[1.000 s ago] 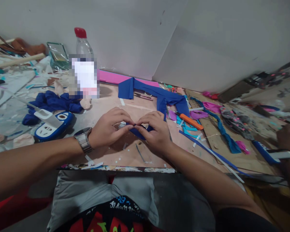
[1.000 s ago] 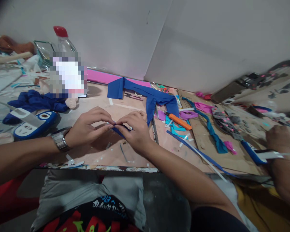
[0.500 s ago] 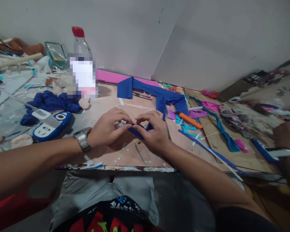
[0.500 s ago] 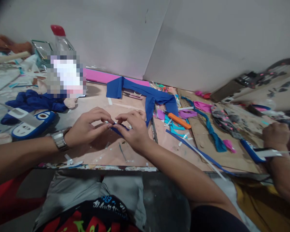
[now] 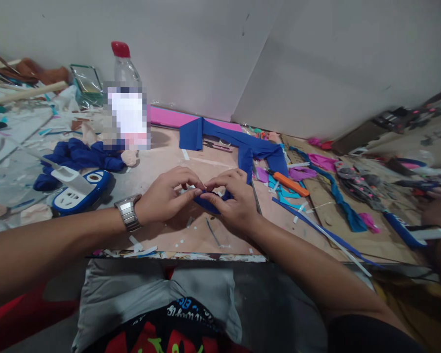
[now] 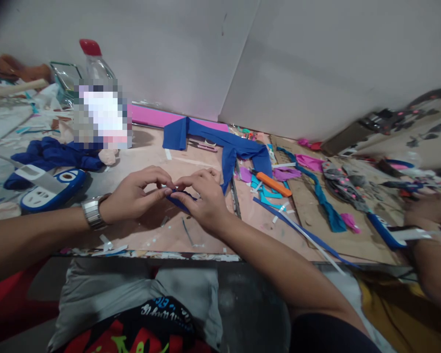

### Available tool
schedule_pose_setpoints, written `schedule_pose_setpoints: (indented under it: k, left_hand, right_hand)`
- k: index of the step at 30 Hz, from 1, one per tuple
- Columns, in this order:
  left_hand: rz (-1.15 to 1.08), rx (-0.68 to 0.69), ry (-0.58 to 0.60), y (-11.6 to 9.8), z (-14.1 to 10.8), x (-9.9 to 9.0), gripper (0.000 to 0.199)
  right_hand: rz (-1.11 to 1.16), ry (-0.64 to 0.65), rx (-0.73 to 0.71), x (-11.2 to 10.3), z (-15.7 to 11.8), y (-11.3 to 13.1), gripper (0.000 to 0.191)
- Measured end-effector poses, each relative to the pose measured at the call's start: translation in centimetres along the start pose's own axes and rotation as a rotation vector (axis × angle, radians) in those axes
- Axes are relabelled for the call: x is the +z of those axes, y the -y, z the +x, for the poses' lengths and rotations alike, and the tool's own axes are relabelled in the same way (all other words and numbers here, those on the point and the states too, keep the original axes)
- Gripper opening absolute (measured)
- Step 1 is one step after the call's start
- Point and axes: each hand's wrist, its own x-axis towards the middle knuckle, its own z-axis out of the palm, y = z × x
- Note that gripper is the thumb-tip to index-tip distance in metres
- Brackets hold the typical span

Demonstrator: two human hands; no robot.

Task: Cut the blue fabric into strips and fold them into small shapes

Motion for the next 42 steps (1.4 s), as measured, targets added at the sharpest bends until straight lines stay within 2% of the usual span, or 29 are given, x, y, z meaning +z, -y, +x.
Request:
schedule_pose_setpoints:
  k: [6,12,19,25,34,42]
  left_hand:
    - [-0.025,-0.010,0.064,-0.41,0.04,0.04,0.013]
    - [-0.081,-0.086,0.121,-0.63,0.07,-0.09,0.017]
    - [-0.197,-0.236,0.086,-0.36,0.02,-0.17,0.021]
    - [-0.202,-0.226,0.101,-0.39,0.19,-0.10,0.022]
    - [-0.291,-0.281,0.085,-0.24,0.21,0.07,0.029]
    - [-0.435,-0.423,0.102,0.14,0.21,0.29,0.030]
  right_hand:
    - [0.016,0.002,-0.016,-0.14,0.21,-0.02,0.018]
    - [0.047,0.016,-0.020,-0.18,0.39,-0.08,0.017]
    - [0.054,0.017,-0.039,-0.22,0.34,-0.18,0.009]
    - [0.091,0.032,-0.052,-0.23,0.40,-0.04,0.005]
    - [0.116,0.058,-0.058,-0.07,0.00,-0.33,0.003]
    - [0.116,-0.032,-0.061,-0.25,0.26,-0.25,0.005]
